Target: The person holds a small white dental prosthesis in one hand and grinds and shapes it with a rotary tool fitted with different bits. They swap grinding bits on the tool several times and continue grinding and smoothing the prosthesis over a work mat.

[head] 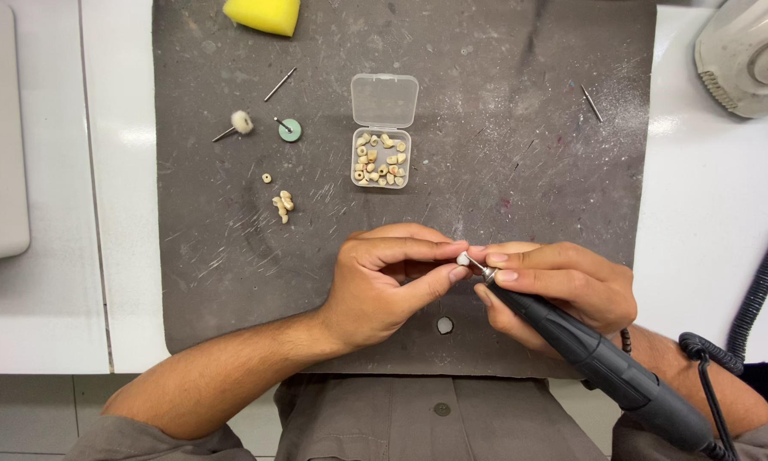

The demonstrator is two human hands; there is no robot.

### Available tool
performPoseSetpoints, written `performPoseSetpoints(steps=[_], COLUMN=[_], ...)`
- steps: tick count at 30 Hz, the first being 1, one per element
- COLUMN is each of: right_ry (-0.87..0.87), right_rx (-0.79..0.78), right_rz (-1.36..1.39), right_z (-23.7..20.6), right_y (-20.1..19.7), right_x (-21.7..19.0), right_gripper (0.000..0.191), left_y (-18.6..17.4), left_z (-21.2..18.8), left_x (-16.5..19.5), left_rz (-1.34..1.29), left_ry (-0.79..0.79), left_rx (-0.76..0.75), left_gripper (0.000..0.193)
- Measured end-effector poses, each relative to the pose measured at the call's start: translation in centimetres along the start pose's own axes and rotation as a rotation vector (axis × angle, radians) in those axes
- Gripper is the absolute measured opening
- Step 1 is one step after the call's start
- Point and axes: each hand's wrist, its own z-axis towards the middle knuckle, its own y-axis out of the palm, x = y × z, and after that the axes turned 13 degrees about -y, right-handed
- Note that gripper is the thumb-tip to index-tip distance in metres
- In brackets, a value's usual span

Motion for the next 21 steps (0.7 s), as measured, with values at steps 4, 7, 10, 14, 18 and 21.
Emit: performPoseSetpoints(steps=[4,7,10,14,18,21], right_ry=[-0.001,0.006,0.009,0.007,0.006,0.006], right_rx=[-0.003,0.006,-0.006,0.015,0.042,0.021], right_rz=[-0.007,0.003,0.001,-0.006,-0.014,-0.007], right_z=[0.01,0.0,-0.01,-0.14,-0.21,-0.17], right_y=[0.18,0.11,0.02,0.2,0.31,0.19], right_x=[0.08,0.12,0.18,0.19,0.22,0.2], right_gripper=[0.039,0.039,0.039,0.039,0.039,0.039], left_y=[-0.01,0.0,0.07,0.02,0.11,0.06], left_z=[0.03,0.02,0.1,0.04,-0.04,-0.01], left_x=[-0.03,-0.06,-0.11,-0.05,0.0,-0.01], left_rz=[-0.008,0.007,0.021,-0.001,-0.067,-0.094], left_ry=[-0.004,-0.006,0.005,-0.008,-0.023,-0.034], left_rx=[0.001,0.009,0.018,0.012,-0.013,-0.025], left_gripper=[0.019,0.019,0.019,0.02,0.02,0.02])
